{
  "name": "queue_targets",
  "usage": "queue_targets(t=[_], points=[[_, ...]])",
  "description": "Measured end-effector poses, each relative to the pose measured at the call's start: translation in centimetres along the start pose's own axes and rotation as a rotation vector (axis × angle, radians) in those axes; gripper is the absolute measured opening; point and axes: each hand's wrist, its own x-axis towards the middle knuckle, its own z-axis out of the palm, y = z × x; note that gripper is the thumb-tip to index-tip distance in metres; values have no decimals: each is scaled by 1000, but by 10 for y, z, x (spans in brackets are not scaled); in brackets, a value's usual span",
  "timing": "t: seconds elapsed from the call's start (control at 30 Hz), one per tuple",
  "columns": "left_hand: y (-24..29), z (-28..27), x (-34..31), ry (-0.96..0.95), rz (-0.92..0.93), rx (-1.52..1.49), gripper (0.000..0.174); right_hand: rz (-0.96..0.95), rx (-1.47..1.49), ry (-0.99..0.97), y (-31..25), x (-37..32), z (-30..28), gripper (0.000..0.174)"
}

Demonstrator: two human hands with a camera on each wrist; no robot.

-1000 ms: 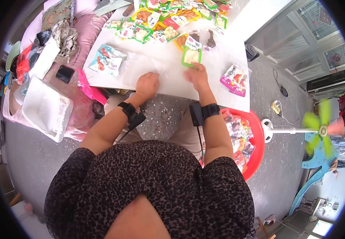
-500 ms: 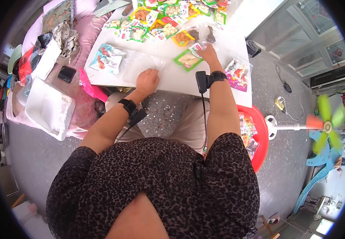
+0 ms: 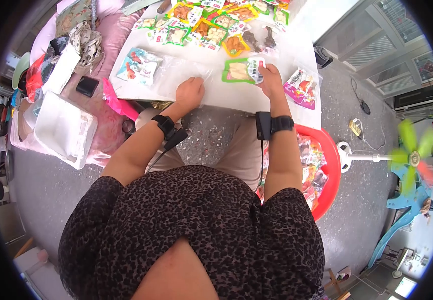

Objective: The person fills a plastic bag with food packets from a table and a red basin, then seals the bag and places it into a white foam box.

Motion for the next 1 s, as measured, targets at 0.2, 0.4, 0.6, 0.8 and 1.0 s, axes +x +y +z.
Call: queue_targets(t=[0.2,0.4,0.6,0.8,1.0], points=[[22,-4,10,-123,-168,-124,15,-44,237,-31,1,-54,-2,12],[36,-3,14,-212,-215,-117,17,-22,219,-60,13,-68,6,10],[39,-7,11,-206,-232,-125,17,-9,190,0,19,-68,10,11],[52,-9,13,-223,-175,-115,15,-75,303,105,52,-59,45,11],[60,-18,14,-199,-165,-89,16,-257,-736,-22,62,-43,74,22]])
